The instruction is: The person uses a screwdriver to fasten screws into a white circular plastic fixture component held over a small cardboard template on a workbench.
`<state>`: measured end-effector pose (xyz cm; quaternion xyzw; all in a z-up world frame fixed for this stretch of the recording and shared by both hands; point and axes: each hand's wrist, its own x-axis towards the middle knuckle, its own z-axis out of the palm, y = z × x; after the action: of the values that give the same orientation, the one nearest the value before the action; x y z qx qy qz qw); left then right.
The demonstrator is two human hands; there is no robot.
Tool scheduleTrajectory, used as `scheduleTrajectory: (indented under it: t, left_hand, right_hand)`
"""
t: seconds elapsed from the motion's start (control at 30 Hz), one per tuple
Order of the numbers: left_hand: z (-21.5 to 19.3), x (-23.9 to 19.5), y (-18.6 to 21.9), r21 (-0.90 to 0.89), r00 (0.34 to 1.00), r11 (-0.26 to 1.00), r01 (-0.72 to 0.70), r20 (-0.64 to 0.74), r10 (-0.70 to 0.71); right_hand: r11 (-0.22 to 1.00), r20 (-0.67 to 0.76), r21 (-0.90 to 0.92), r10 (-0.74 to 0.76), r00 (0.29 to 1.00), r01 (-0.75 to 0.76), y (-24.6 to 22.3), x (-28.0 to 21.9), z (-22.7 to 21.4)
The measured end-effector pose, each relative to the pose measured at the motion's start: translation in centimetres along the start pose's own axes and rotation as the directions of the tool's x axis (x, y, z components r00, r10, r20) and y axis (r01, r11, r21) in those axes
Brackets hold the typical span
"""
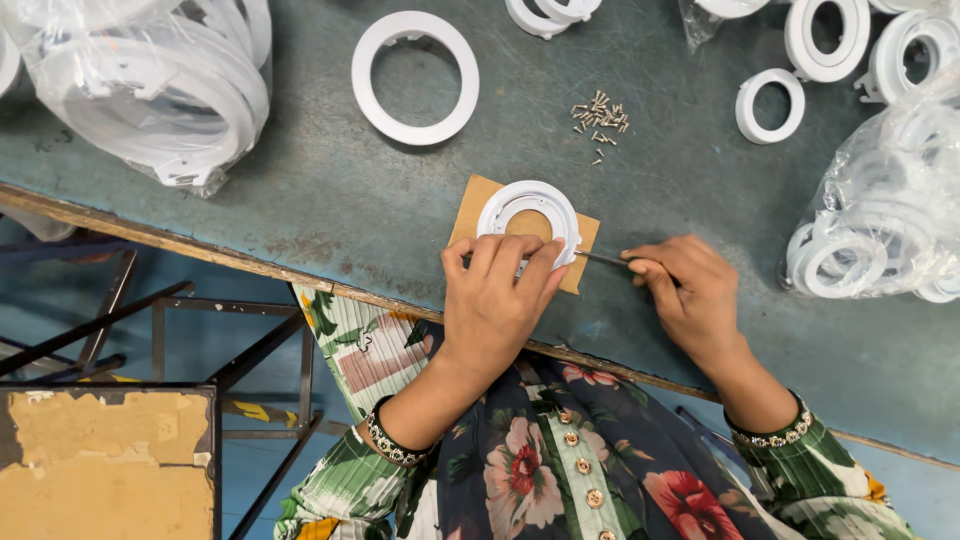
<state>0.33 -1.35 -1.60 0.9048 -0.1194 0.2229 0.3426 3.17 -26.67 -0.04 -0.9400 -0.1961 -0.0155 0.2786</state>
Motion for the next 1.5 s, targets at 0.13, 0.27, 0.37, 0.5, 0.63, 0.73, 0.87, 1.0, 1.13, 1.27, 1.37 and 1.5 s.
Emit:
scheduleTrajectory:
  t: [0.13, 0.27, 0.37, 0.5, 0.63, 0.73, 0.87, 1.0, 1.13, 1.27, 1.37, 1.5]
  left_hand:
    - [0.0, 0.1, 0.1, 0.013, 1.000, 1.000, -0.009, -0.005, 0.009]
    - [-0.1, 0.2, 0.1, 0.018, 1.000, 1.000, -0.005, 0.002, 0.005]
    - [-0.2, 0.3, 0.2, 0.021, 1.000, 1.000, -0.008, 0.006, 0.008]
    - [-0.3, 0.4, 0.3, 0.011, 1.000, 1.000, -0.005, 0.011, 0.005]
    - [-0.2, 0.4, 0.2, 0.015, 1.000, 1.000, -0.007, 0.011, 0.006]
    - [-0.2, 0.4, 0.3, 0.017, 1.000, 1.000, -0.008, 0.007, 0.008]
    - [-0.3, 0.4, 0.4, 0.019, 1.000, 1.000, -0.010, 0.011, 0.010]
    - [-0.4, 0.5, 0.5, 0.019, 1.000, 1.000, -0.008, 0.019, 0.008]
    - [-0.4, 0.6, 0.5, 0.026, 1.000, 1.000, -0.012, 0.028, 0.011]
    - [-0.4, 0.6, 0.6, 0.034, 0.999, 0.999, -0.017, 0.031, 0.016]
    - [-0.9, 0.6, 0.5, 0.001, 0.998, 1.000, -0.019, 0.058, 0.019]
    - [-2.7, 0.8, -0.2, -0.005, 0.981, 0.997, -0.078, 0.177, 0.078]
  right_hand:
    - [0.994, -0.017, 0.078, 0.084, 0.996, -0.083, -0.7, 0.2, -0.3]
    - [0.996, -0.058, 0.085, -0.010, 0.998, 0.015, -0.5, 0.4, -0.4]
    - [0.999, -0.016, 0.031, -0.036, 0.999, 0.036, 0.2, 0.5, -0.3]
    - [0.988, 0.033, 0.079, 0.127, 0.991, -0.129, -0.5, 0.5, -0.6]
    - [0.992, -0.040, 0.122, -0.023, 0.999, 0.028, -0.8, 1.2, -0.9]
    - [0.991, -0.018, 0.130, -0.019, 1.000, 0.021, -0.6, 1.2, -0.9]
    - [0.992, 0.049, 0.122, 0.006, 0.999, -0.012, -0.4, 1.2, -1.0]
    - [0.984, 0.118, 0.138, 0.094, 0.988, -0.111, -0.6, 1.2, -0.7]
    - [0.985, 0.147, 0.098, 0.129, 0.981, -0.144, -0.9, 1.4, -0.9]
    - [0.978, 0.191, 0.063, 0.184, 0.964, -0.199, -1.0, 1.6, -1.1]
    - [0.998, 0.119, 0.032, 0.056, 0.991, -0.060, -0.7, 2.0, -1.9]
    - [0.998, 0.044, -0.046, -0.033, 0.998, 0.035, -0.3, 2.0, -2.6]
